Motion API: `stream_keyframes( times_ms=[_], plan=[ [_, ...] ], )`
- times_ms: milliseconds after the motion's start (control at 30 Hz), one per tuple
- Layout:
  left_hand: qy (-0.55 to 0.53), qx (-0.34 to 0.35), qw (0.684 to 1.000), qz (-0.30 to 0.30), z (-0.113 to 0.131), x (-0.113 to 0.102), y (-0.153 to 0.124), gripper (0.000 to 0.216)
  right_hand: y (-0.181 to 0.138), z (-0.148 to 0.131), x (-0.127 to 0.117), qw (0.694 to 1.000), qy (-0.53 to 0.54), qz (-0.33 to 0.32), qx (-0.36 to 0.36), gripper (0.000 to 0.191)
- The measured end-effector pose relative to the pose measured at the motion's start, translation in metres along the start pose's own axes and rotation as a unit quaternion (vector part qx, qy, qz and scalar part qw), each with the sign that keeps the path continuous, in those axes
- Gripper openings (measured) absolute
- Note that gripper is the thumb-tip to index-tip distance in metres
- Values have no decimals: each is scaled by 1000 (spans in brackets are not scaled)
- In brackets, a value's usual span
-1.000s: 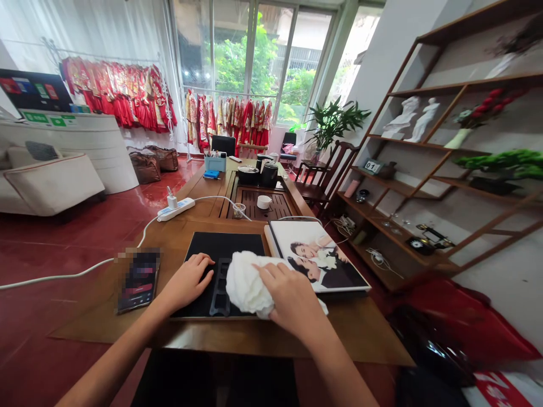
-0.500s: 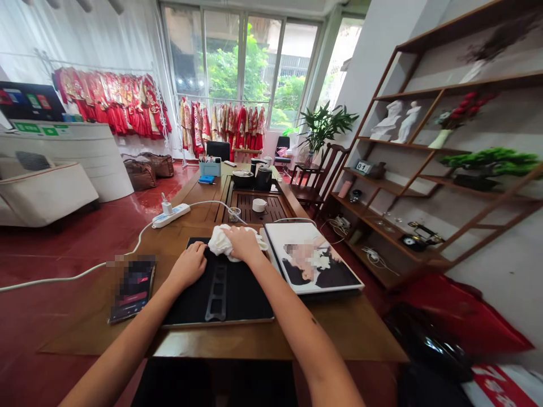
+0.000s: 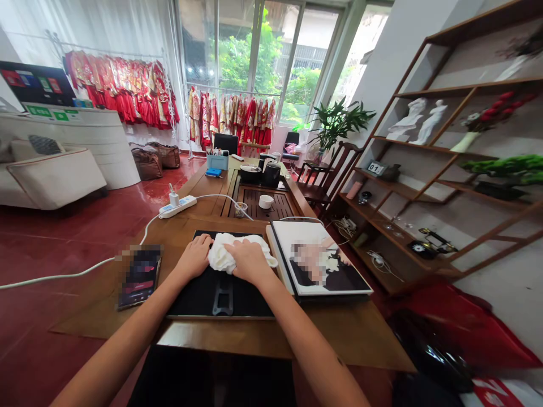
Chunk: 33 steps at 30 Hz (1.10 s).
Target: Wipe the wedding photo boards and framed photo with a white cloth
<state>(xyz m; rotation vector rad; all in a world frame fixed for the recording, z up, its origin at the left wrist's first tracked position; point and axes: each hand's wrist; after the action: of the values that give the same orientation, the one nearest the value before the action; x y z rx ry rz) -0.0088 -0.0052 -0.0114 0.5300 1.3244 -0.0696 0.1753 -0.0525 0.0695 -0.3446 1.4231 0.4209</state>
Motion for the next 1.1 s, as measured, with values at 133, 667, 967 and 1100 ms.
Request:
stream_keyframes(
  times_ms=[133,667,967,1100],
  plan=[
    [-9,-8,1000,4,0,0,0,28,-33,-20,-6,999,23,-2,-27,58],
    [0,-14,1000,21,-2,-27,-27,35,-107,-57,-4,994,96,-40,-38,70],
    [182,-249,948,84,-41,-68,-136,45,-110,-52,1,992,125,-26,-26,70],
    [170,-295,940,32,-53,-62,-151,47,-111,-51,3,990,135,-15,-25,71]
  ],
)
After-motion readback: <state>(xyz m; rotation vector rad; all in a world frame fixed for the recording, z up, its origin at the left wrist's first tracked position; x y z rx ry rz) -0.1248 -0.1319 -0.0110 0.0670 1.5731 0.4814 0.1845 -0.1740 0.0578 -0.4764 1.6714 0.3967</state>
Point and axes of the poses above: each hand's wrist, its own y-axis towards the middle knuckle, its own x-axis out of the palm, z = x × y, and after that the axes turned 3 degrees about y, right-handed
